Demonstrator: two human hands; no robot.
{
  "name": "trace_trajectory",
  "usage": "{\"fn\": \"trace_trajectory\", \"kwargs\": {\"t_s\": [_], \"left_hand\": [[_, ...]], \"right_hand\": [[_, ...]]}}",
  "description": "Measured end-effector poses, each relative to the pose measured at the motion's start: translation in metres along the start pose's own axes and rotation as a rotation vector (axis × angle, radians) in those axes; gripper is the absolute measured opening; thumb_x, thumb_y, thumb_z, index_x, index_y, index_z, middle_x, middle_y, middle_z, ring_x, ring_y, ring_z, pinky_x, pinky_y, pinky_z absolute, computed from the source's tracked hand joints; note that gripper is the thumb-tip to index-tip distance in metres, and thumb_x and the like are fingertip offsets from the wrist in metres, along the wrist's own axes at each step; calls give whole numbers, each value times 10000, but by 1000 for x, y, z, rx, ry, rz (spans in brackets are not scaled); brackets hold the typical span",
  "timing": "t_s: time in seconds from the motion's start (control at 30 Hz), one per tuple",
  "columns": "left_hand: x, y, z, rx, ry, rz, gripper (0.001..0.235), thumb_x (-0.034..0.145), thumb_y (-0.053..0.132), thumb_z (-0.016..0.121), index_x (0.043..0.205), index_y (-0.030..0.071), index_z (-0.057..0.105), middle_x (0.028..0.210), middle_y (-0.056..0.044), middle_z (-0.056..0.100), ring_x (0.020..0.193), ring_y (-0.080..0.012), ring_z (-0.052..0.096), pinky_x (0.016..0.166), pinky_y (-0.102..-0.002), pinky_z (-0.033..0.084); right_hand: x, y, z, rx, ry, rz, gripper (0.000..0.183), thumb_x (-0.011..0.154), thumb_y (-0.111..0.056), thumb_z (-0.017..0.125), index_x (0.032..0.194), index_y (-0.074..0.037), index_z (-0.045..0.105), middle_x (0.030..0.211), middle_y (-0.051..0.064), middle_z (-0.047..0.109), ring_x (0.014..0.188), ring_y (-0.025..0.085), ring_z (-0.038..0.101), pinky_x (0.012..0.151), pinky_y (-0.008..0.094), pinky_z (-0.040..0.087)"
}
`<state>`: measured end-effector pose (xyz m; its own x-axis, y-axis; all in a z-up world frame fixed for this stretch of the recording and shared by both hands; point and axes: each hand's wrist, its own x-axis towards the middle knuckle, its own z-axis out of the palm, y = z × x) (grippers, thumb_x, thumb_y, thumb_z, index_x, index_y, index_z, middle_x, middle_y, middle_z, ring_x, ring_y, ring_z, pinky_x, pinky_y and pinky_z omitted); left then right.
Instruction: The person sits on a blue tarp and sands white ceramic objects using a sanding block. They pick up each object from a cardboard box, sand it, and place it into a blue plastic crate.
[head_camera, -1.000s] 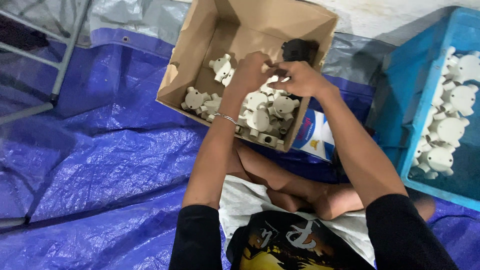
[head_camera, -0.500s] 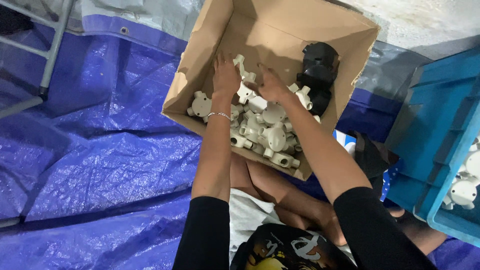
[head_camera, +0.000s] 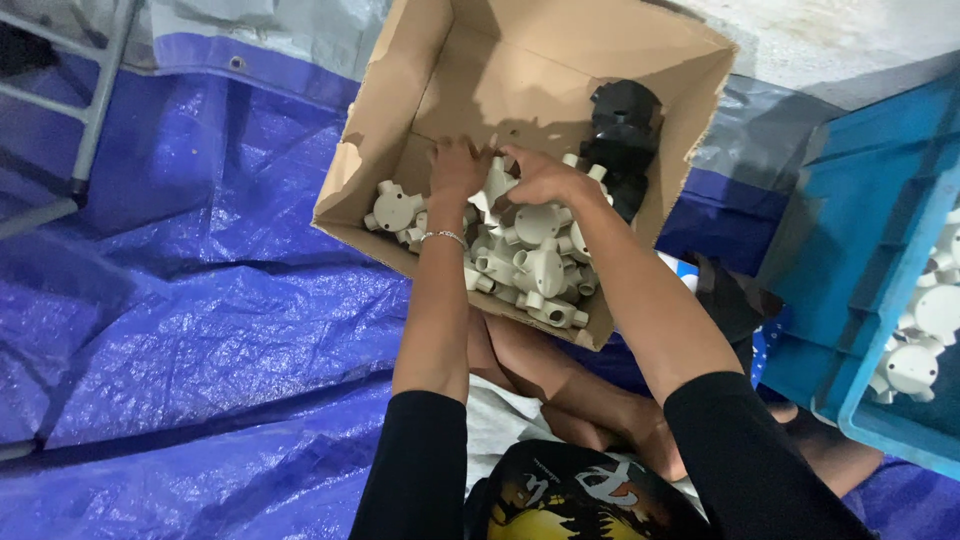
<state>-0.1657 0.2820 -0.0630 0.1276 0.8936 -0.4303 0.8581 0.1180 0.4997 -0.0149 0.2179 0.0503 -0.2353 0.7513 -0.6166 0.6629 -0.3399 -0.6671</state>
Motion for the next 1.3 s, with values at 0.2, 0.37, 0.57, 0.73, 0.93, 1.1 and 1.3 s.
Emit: {"fn": "trace_trajectory", "kwargs": {"t_s": [0.2, 0.37, 0.57, 0.73, 0.93, 1.1, 1.3], "left_hand": [[12, -9, 43, -157, -111, 191, 434, 990, 421, 462, 1001, 48, 684, 955, -185, 695, 988, -374, 685, 803, -463, 530], [-57, 40, -3, -83, -174, 263, 367, 985, 361, 476, 873, 82, 686, 823, -119, 661, 843, -287, 664, 732, -389, 520], [-59, 37, 25, -18, -227, 331, 346, 915, 365, 531, 768, 115, 720, 813, -131, 681, 846, -342, 662, 723, -449, 496], [-98, 65, 13, 154, -448, 430, 460, 905, 259, 386, 1200, 145, 720, 1519, -319, 356, 1380, -498, 387, 1161, -533, 333], [-105, 74, 19, 125, -526, 445, 434, 911, 250, 422, 1155, 32, 707, 1105, -247, 695, 1047, -437, 656, 879, -516, 552], [-181, 104, -45, 21, -584, 232, 566, 995, 348, 367, 1300, -89, 558, 1255, -347, 588, 1126, -449, 631, 832, -473, 603], [-105, 48, 15, -169, -517, 310, 436, 948, 224, 496, 1306, -11, 577, 1076, -275, 660, 849, -338, 736, 674, -397, 666]], "right_hand": [[-35, 11, -8, -46, 7, 5, 925, 782, -391, 724, 1529, -88, 271, 1436, 295, 460, 1305, 456, 479, 1072, 558, 423], [-45, 27, -4, -108, 51, 52, 879, 808, -413, 676, 1522, -92, 277, 1442, 232, 493, 1338, 398, 466, 1114, 514, 395], [-90, 19, -3, -93, 50, 34, 906, 808, -411, 669, 1534, -34, 279, 1408, 192, 541, 1292, 414, 505, 1059, 547, 446], [-95, 36, -4, -282, 35, 49, 829, 706, -557, 707, 1368, -81, 557, 1272, 185, 645, 1224, 393, 577, 1022, 523, 475], [-149, 9, -5, -349, 13, 147, 842, 704, -624, 639, 1318, -50, 607, 1333, 218, 614, 1259, 398, 558, 1053, 494, 452], [-149, 11, -1, -457, 16, 72, 800, 741, -594, 581, 1307, -29, 618, 1315, 243, 613, 1248, 422, 554, 1063, 500, 447], [-153, 15, 0, -360, 56, -50, 825, 669, -648, 746, 1303, -134, 620, 1330, 140, 631, 1265, 394, 550, 1047, 494, 466]]}}
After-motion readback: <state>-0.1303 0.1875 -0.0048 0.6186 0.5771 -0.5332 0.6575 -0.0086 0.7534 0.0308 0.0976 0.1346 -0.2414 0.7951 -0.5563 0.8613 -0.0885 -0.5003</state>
